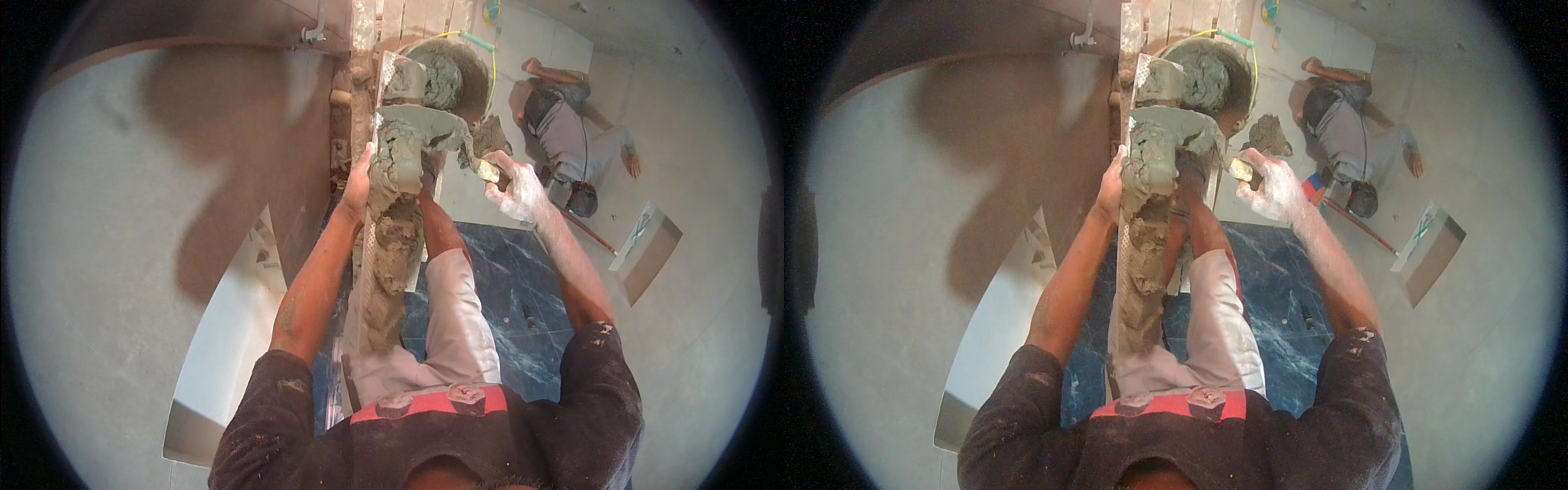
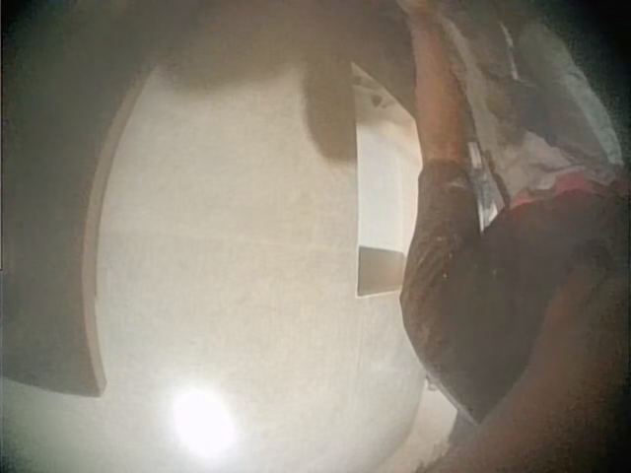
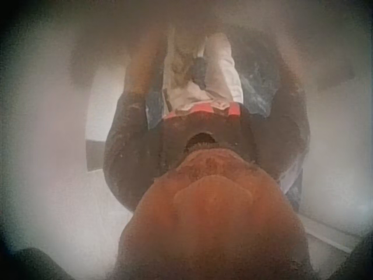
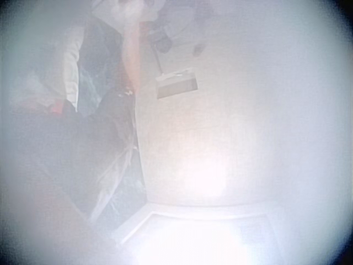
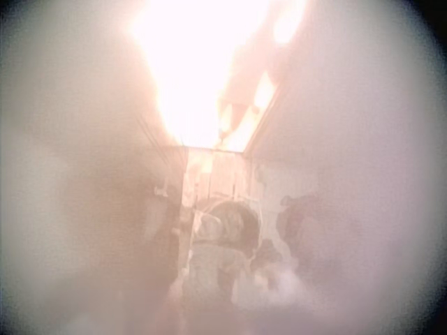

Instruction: The person applies mortar to a tile using a trowel and then installs the tile onto a wall, pressing and adjusting it into place.

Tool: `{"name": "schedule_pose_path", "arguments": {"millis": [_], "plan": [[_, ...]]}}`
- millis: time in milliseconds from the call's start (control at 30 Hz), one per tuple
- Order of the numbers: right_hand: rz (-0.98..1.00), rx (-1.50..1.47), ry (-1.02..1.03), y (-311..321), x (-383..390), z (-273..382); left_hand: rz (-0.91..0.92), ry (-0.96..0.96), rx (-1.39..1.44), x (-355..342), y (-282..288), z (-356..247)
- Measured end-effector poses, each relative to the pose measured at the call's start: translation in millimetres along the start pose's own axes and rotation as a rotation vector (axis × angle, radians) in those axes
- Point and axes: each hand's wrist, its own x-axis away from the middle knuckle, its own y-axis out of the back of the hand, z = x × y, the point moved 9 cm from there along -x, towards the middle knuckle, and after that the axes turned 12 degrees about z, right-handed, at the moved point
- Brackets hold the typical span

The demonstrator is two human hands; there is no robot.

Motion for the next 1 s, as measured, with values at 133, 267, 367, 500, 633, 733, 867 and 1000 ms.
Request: {"name": "schedule_pose_path", "arguments": {"millis": [133, 267, 367, 500, 633, 733, 867, 1000], "plan": [[0.039, -0.016, 0.001, -10, 11, 0, 0.0, -0.033, -0.014, -1, 4, -3], [0.135, -0.104, -0.082, -31, 28, 0, -0.088, -0.07, -0.11, 2, 4, -7], [0.12, -0.077, -0.072, -47, 42, -2, -0.07, -0.074, -0.03, 2, 5, -4], [0.118, -0.075, -0.063, -63, 56, -2, -0.092, -0.052, -0.02, 3, 23, 1], [0.13, -0.1, -0.018, -74, 70, 2, -0.075, -0.068, 0.005, 4, 16, 4], [0.157, -0.126, -0.013, -89, 80, -5, -0.083, -0.096, -0.033, 6, 13, 2], [0.232, -0.22, -0.061, -104, 92, -8, 0.049, -0.064, -0.033, 5, 15, 6], [0.297, -0.277, -0.072, -117, 107, -21, 0.042, -0.048, -0.098, 4, 11, 9]]}}
